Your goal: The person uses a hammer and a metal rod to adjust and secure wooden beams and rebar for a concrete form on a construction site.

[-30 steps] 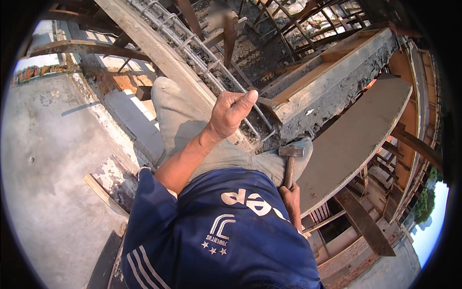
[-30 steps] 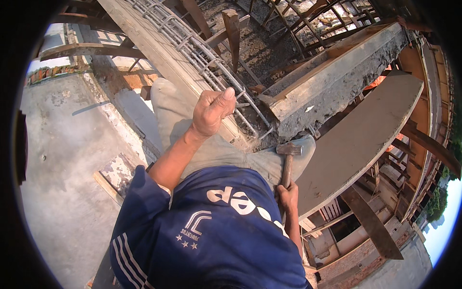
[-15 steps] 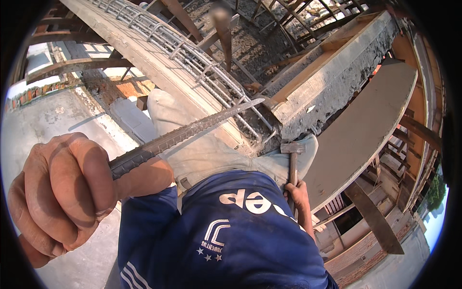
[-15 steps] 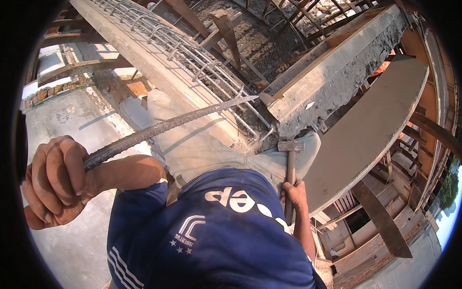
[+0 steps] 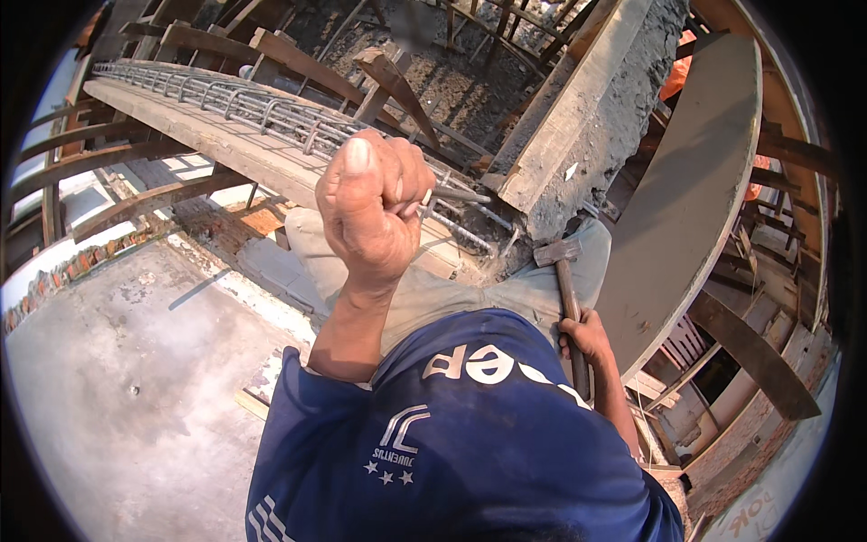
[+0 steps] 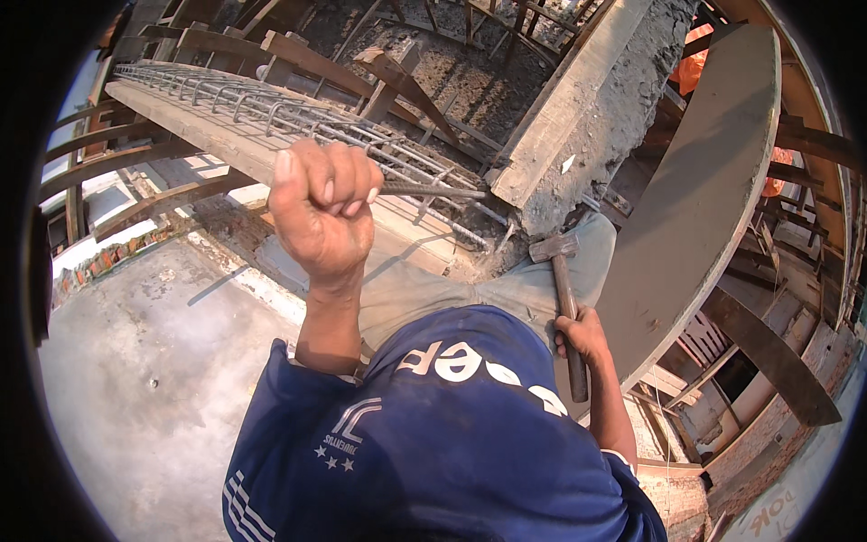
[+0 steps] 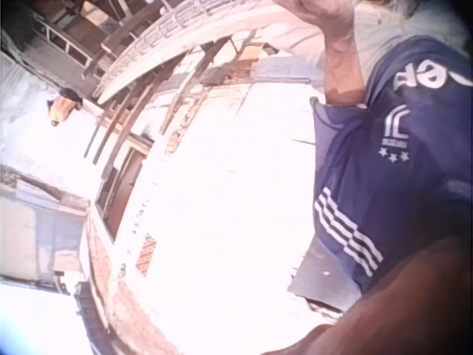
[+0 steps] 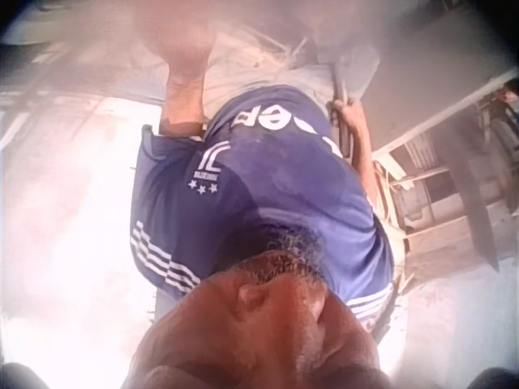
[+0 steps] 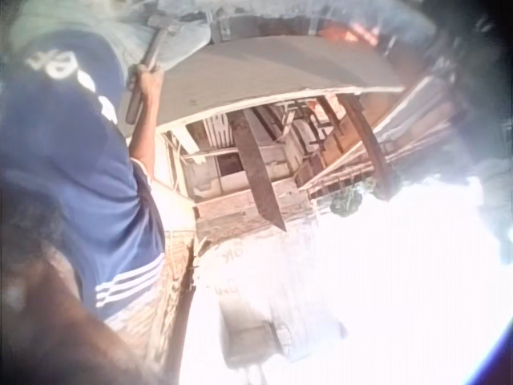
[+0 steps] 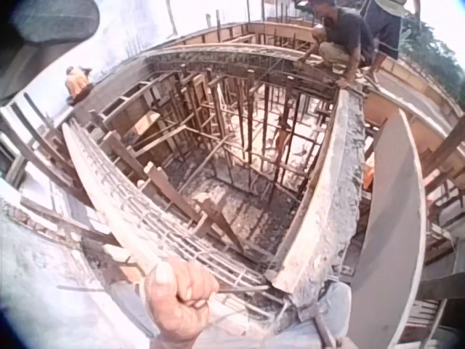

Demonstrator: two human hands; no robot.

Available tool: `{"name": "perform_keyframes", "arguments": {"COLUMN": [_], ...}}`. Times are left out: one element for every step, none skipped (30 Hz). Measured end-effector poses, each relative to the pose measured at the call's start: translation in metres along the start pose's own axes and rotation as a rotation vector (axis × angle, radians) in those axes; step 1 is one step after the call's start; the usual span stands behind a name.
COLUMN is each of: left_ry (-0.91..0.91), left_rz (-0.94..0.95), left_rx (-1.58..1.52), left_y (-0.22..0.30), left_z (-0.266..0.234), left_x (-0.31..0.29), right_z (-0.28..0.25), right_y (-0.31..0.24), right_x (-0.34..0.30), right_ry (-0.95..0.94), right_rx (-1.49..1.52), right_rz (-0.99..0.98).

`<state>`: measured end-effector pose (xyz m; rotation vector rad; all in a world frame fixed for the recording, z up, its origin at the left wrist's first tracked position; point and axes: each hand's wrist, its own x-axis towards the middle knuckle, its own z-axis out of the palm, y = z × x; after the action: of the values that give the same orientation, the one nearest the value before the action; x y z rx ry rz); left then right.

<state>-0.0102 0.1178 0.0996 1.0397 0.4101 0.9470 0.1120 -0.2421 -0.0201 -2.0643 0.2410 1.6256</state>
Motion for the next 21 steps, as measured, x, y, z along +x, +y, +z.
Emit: {"name": "perform_keyframes", "arguments": {"left_ry": [-0.004, 0.008, 0.021, 0.017, 0.015, 0.012, 0.035, 0.059, 0.078, 0.133, 0.136, 0.141, 0.146, 0.146, 0.159, 0.174, 0.189, 0.144, 0.103, 0.062, 0.034], "left_rz": [0.009, 0.025, 0.045, 0.039, 0.034, 0.034, 0.035, 0.036, 0.035, 0.023, 0.042, 0.074, 0.106, 0.103, 0.097, 0.066, 0.034, 0.05, 0.054, 0.057, 0.1], "left_rx": [0.128, 0.122, 0.109, 0.11, 0.112, 0.118, 0.098, 0.078, 0.06, 0.03, 0.026, 0.023, 0.02, 0.028, 0.021, 0.025, 0.028, 0.026, 0.022, 0.018, 0.03], "left_y": [-0.046, -0.061, -0.065, -0.066, -0.067, -0.065, -0.06, -0.05, -0.039, -0.022, -0.023, -0.023, -0.024, -0.027, -0.026, -0.024, -0.022, -0.021, -0.021, -0.022, -0.021], "left_z": [-0.008, -0.007, -0.003, -0.003, -0.003, -0.002, -0.003, -0.005, -0.004, 0.004, 0.005, 0.007, 0.006, 0.001, 0.001, -0.001, -0.003, 0.001, 0.008, 0.014, 0.02], "left_x": [-0.013, -0.023, -0.028, -0.029, -0.027, -0.022, -0.019, -0.014, -0.007, -0.007, -0.009, -0.008, -0.006, -0.003, 0.005, 0.007, 0.006, 0.002, -0.013, -0.025, -0.032], "right_z": [-0.001, -0.001, -0.002, -0.002, -0.002, -0.002, -0.003, -0.003, -0.003, -0.003, -0.003, -0.005, -0.005, -0.006, -0.006, -0.006, -0.006, -0.008, -0.007, -0.006, -0.006], "right_y": [-0.002, -0.002, -0.003, -0.005, -0.005, -0.003, 0.0, 0.003, 0.004, 0.008, 0.01, 0.009, 0.01, 0.01, 0.014, 0.017, 0.02, 0.017, 0.018, 0.017, 0.018], "right_x": [-0.001, -0.002, -0.004, -0.005, -0.006, -0.003, -0.003, -0.005, -0.004, -0.003, 0.0, 0.002, 0.003, 0.003, 0.003, 0.003, 0.003, 0.007, 0.006, 0.005, 0.002], "right_ry": [-0.005, -0.004, -0.011, -0.02, -0.029, -0.043, -0.043, -0.044, -0.046, -0.043, -0.041, -0.041, -0.047, -0.054, -0.065, -0.077, -0.089, -0.097, -0.095, -0.094, -0.092], "right_rx": [-0.009, -0.021, -0.015, -0.012, -0.01, 0.001, 0.011, 0.021, 0.035, 0.022, 0.008, -0.011, -0.004, 0.003, 0.008, 0.004, -0.001, -0.001, 0.002, 0.004, -0.004], "right_rz": [-0.004, -0.003, -0.002, -0.002, -0.001, -0.024, -0.03, -0.035, -0.041, -0.045, -0.05, -0.065, -0.075, -0.085, -0.084, -0.083, -0.082, -0.09, -0.112, -0.132, -0.149]}}
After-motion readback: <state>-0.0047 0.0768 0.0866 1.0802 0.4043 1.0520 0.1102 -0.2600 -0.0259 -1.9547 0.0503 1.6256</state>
